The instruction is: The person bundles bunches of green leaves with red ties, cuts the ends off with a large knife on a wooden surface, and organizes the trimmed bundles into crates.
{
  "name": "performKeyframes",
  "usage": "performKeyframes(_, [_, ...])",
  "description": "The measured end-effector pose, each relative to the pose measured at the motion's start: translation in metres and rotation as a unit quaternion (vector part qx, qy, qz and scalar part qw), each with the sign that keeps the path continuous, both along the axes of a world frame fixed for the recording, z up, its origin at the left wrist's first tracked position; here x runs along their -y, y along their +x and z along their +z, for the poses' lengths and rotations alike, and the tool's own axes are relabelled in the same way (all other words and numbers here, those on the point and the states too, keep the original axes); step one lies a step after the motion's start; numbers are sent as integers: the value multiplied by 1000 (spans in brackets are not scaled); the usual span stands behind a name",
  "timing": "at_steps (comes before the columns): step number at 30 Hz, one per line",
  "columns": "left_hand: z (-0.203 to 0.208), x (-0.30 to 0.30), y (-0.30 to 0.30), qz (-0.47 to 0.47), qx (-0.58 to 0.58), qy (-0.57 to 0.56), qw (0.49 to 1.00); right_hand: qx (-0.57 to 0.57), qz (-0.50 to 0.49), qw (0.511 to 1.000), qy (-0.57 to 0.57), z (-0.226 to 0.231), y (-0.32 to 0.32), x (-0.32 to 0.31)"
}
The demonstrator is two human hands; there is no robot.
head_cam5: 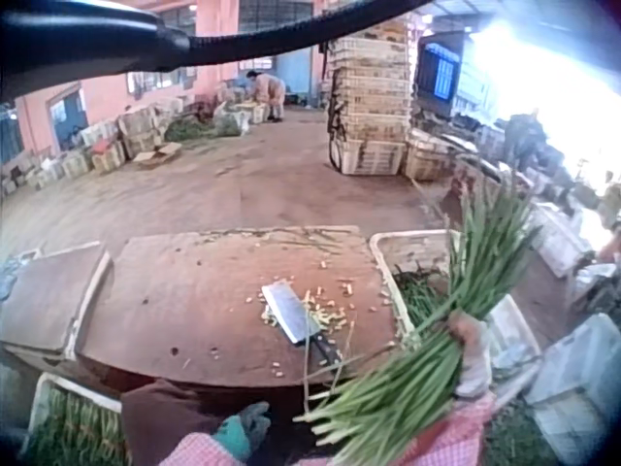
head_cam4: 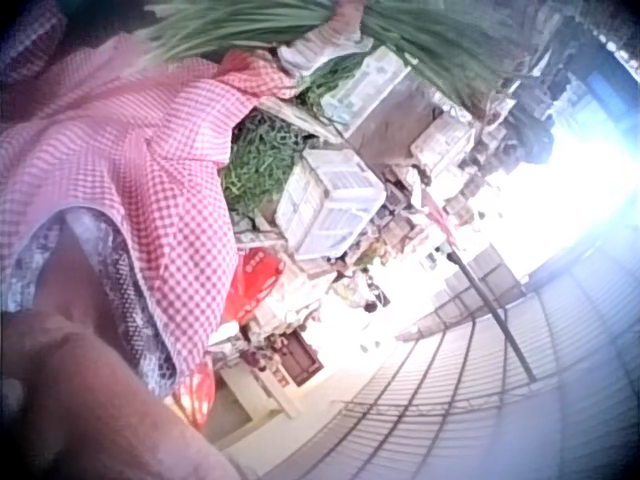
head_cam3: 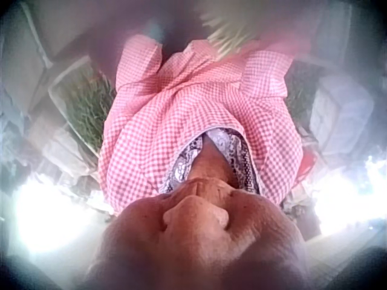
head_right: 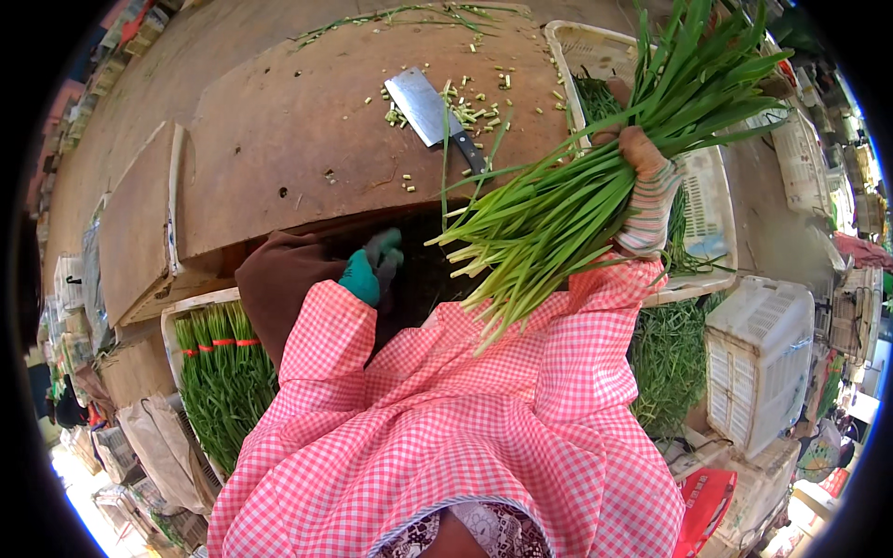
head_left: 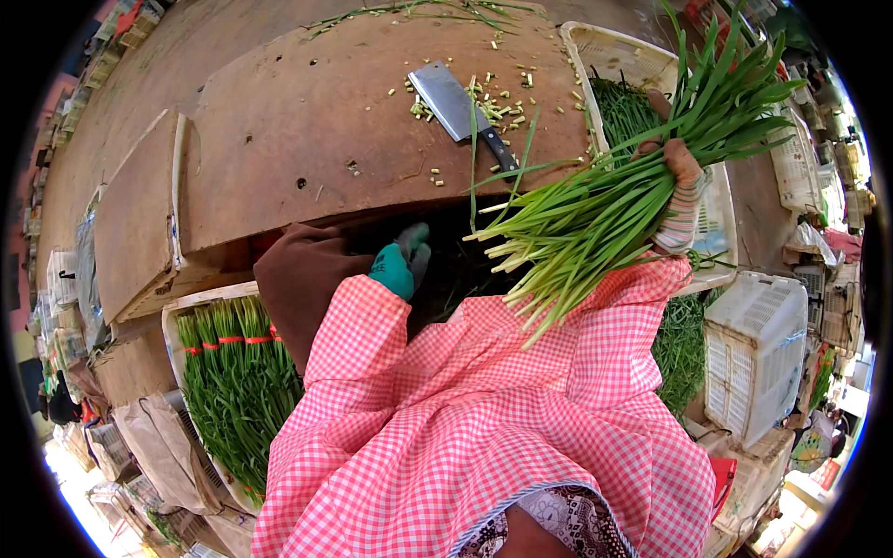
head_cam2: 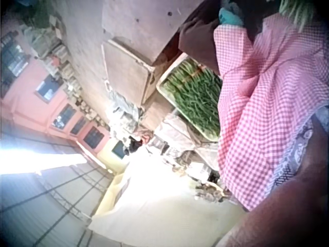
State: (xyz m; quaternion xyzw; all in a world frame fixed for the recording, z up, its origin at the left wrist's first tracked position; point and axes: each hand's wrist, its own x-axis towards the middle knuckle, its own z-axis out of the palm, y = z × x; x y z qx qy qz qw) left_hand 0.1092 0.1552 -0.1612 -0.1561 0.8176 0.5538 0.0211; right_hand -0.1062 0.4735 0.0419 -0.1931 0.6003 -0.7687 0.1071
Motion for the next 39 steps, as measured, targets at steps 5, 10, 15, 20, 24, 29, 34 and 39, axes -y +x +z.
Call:
performKeyframes(5, [91,-2,-37,-76,-75,252,962,16,-12,999,-30,17,23,37])
performKeyframes(10, [67,-7,-61,-155,-43,557,815,40,-76,996,3,44,39,120])
performKeyframes(15, [46,-33,-34,-92,-145,754,634,113,42,989,-81,31,22,182])
performKeyframes(20, [51,-51,-17,4,-157,749,644,-155,-74,900,400,-49,-19,221])
performKeyframes(24, [36,-50,-16,67,5,834,547,-67,-91,933,343,-81,-5,190])
performKeyframes(29, [31,-48,-14,84,13,822,563,37,-146,913,379,-66,32,129])
performKeyframes(34, [31,-52,-22,59,-22,830,554,9,-24,914,405,-83,78,94])
performKeyframes(39, [21,-52,-20,131,-24,807,575,-52,83,851,515,-106,116,140])
